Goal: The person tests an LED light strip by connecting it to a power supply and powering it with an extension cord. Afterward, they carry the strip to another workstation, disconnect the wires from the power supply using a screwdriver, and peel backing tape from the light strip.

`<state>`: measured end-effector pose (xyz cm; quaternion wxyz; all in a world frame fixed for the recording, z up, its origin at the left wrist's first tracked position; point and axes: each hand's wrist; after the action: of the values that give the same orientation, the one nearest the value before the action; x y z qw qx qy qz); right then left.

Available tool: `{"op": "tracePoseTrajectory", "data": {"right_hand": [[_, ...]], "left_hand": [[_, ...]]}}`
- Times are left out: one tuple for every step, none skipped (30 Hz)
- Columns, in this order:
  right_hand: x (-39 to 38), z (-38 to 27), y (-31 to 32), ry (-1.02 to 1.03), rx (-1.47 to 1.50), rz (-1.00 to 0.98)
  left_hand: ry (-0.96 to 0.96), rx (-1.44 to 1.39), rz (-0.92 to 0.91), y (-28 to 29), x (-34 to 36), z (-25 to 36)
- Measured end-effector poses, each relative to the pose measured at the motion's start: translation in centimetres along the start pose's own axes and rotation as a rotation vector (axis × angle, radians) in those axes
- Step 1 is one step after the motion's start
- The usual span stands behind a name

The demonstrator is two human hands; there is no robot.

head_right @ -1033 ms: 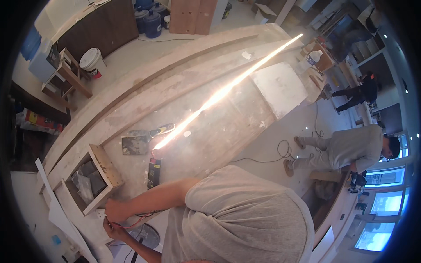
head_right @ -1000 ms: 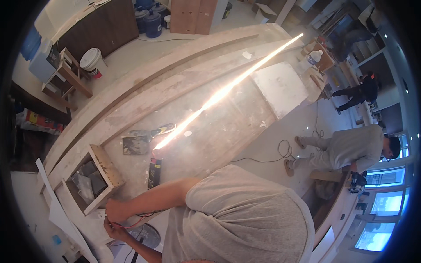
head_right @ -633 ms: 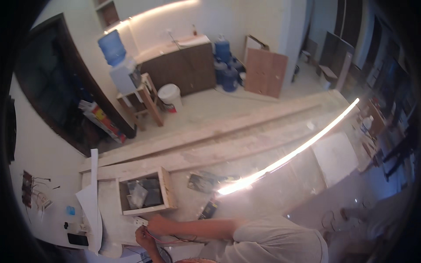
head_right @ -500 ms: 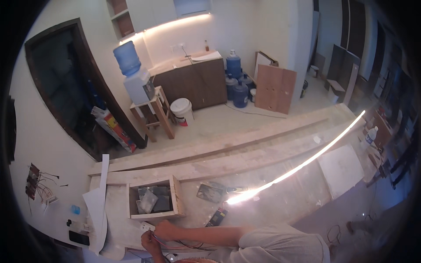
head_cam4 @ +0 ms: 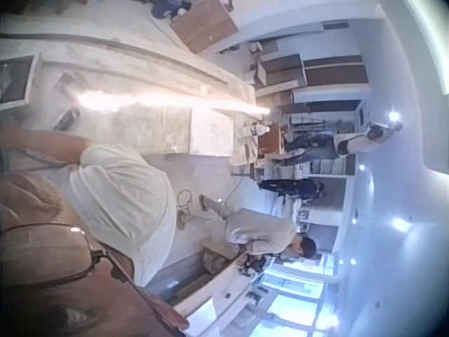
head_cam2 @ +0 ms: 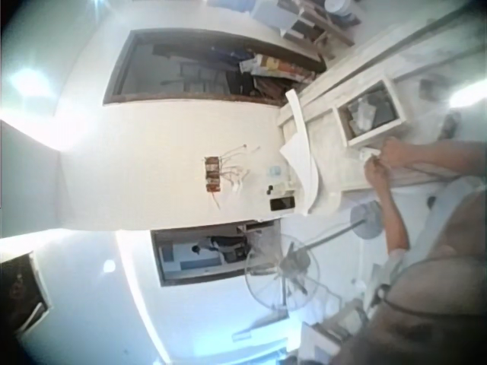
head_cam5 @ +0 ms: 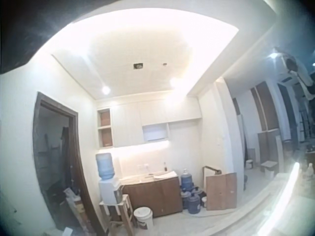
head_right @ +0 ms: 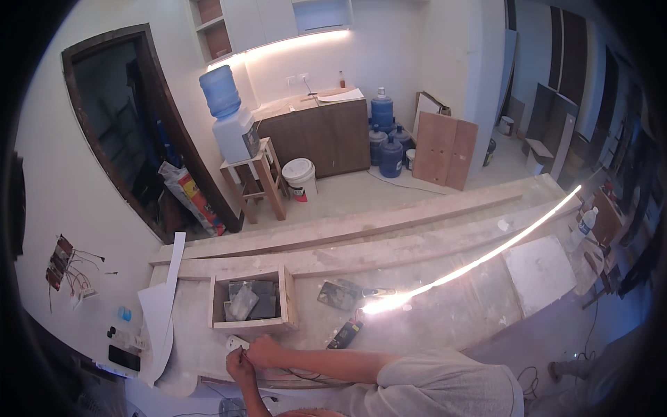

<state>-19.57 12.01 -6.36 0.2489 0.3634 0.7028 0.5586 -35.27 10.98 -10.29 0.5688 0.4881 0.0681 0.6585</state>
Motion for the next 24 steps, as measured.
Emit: {"op": "tracePoseTrajectory", "data": {"right_hand": [[-0.1,0.1,0.1,-0.008,-0.017,0.015],[-0.3,-0.2,0.8,-0.010,-0.011,0.012],[-0.6,-0.5,1.5,-0.007,-0.010,0.002],[-0.8,-0.8,1.8,-0.001,-0.011,-0.007],[-0.9,-1.3,2.0,-0.001,-0.007,-0.010],[-0.7,-1.1,1.7,-0.020,0.017,-0.001],[-0.7,-1.1,1.4,-0.039,0.040,0.008],[-0.8,-1.2,1.5,-0.043,0.041,0.009],[-0.9,-1.3,1.5,-0.026,0.044,0.022],[-1.0,-1.5,1.5,-0.010,0.048,0.035],[-1.1,-1.5,1.6,-0.019,0.052,0.038],[-1.3,-1.6,1.6,-0.018,0.065,0.039],[-1.4,-1.6,1.6,-0.019,0.081,0.041],[-1.5,-1.3,1.5,-0.046,0.100,0.046],[-1.2,-0.8,1.5,-0.041,0.083,-0.002],[-1.2,-1.1,1.4,-0.033,0.080,-0.058],[-1.2,-1.2,1.3,-0.026,0.071,0.021],[-1.5,-1.0,1.3,-0.035,0.063,0.103],[-1.1,-1.2,1.1,-0.038,0.053,0.076],[-0.7,-1.2,0.8,-0.037,0.046,0.044],[-0.9,-0.9,0.9,-0.040,0.049,0.050],[-1.0,-0.9,1.1,-0.024,0.047,0.052],[-1.2,-0.7,1.4,-0.048,0.080,0.039],[-1.2,-0.8,1.5,-0.038,0.072,0.067]], "left_hand": [[0.005,0.007,-0.013,-0.1,0.3,0.2],[0.014,0.015,-0.028,0.1,0.1,0.2],[0.016,0.015,-0.035,0.1,-0.3,-0.1],[0.013,0.022,-0.018,0.2,-0.5,-0.5],[0.010,0.027,-0.002,0.4,-0.8,-0.8],[0.002,0.023,-0.011,0.3,-0.7,-0.8],[-0.002,0.011,-0.016,0.3,-0.7,-0.9],[-0.001,0.003,-0.015,0.4,-0.7,-1.1],[-0.004,0.002,-0.018,0.5,-0.9,-1.2],[0.024,-0.013,-0.032,0.6,-1.1,-1.3],[0.048,-0.029,-0.051,0.7,-1.1,-1.3],[0.042,-0.030,-0.062,0.7,-1.1,-1.3],[0.045,-0.011,-0.060,0.8,-1.1,-1.3],[0.043,0.007,-0.073,0.8,-1.1,-1.0],[0.030,0.004,-0.109,0.5,-0.8,-0.7],[0.055,0.010,-0.097,0.7,-0.8,-0.3],[0.080,0.017,-0.090,1.0,-0.8,0.1],[0.068,0.018,-0.151,0.8,-0.8,-0.2],[0.088,0.047,-0.131,0.6,-0.9,-1.0],[0.111,0.077,-0.111,0.7,-1.2,-1.7],[0.111,0.077,-0.171,0.5,-1.2,-1.8],[0.155,0.071,-0.164,0.5,-1.2,-1.8],[0.196,0.060,-0.155,0.2,-1.0,-1.6],[0.211,0.069,-0.184,0.3,-1.1,-1.7]]}}
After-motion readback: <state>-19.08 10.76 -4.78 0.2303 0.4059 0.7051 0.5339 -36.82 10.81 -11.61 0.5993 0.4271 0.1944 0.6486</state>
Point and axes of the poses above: each hand's wrist, its own x-axis towards the middle knuckle, its own y-axis out of the back of the hand, z = x × y, and after that the axes turned 11 degrees about -z, right-handed
